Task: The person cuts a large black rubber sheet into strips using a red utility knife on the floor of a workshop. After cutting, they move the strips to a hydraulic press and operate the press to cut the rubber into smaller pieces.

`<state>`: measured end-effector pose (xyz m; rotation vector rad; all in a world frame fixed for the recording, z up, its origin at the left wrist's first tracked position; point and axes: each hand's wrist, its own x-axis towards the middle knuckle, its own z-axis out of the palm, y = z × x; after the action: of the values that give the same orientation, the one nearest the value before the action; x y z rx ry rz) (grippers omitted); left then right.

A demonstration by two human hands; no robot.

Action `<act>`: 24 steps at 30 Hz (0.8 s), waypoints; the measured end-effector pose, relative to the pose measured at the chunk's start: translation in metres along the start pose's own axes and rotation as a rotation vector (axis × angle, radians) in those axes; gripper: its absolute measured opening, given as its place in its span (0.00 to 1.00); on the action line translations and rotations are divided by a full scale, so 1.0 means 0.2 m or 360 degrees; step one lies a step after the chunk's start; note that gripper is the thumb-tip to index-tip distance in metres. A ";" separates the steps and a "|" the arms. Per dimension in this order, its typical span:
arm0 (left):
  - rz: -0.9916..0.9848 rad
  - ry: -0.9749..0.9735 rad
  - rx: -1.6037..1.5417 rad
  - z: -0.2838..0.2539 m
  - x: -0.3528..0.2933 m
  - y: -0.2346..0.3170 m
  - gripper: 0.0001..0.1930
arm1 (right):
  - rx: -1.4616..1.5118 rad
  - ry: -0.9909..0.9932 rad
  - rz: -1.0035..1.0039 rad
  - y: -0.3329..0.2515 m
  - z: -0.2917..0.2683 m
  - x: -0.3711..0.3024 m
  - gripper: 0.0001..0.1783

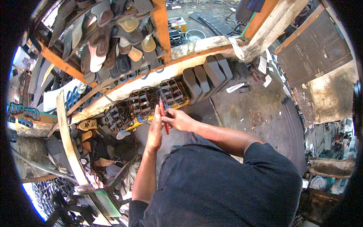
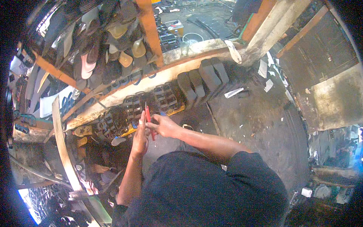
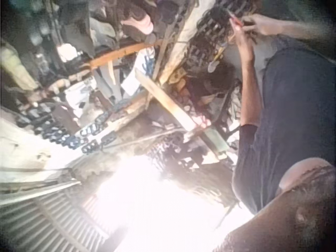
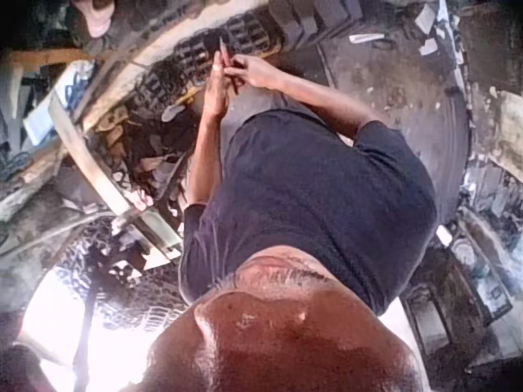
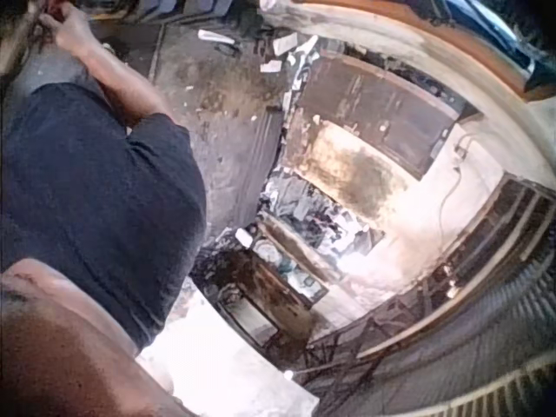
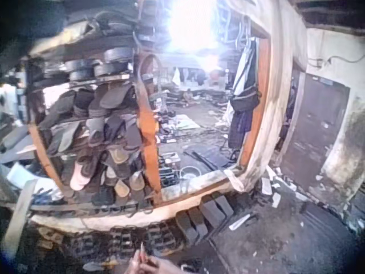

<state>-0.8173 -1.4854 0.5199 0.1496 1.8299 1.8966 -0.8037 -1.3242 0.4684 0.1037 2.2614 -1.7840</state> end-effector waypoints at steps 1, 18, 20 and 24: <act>-0.0085 0.0011 -0.0012 -0.01 0.03 0.01 0.37 | 0.0095 -0.0034 0.0200 -0.11 -0.10 -0.02 0.32; -0.1825 0.1191 0.0857 0.15 -1.24 -1.06 0.35 | -0.2007 0.0374 0.0371 0.49 -1.44 1.79 0.18; -0.1880 0.1262 0.0731 0.36 -1.43 -1.12 0.36 | -0.2133 0.0468 0.0063 0.56 -1.39 1.89 0.16; -0.2054 0.1592 0.0472 0.76 -1.77 -1.38 0.39 | -0.1907 0.0021 0.0187 0.68 -1.39 1.95 0.19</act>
<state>-0.3722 -1.5028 0.3597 -1.6921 1.8597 0.7126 -1.1941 -1.0639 0.3024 0.0097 2.8235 -0.1723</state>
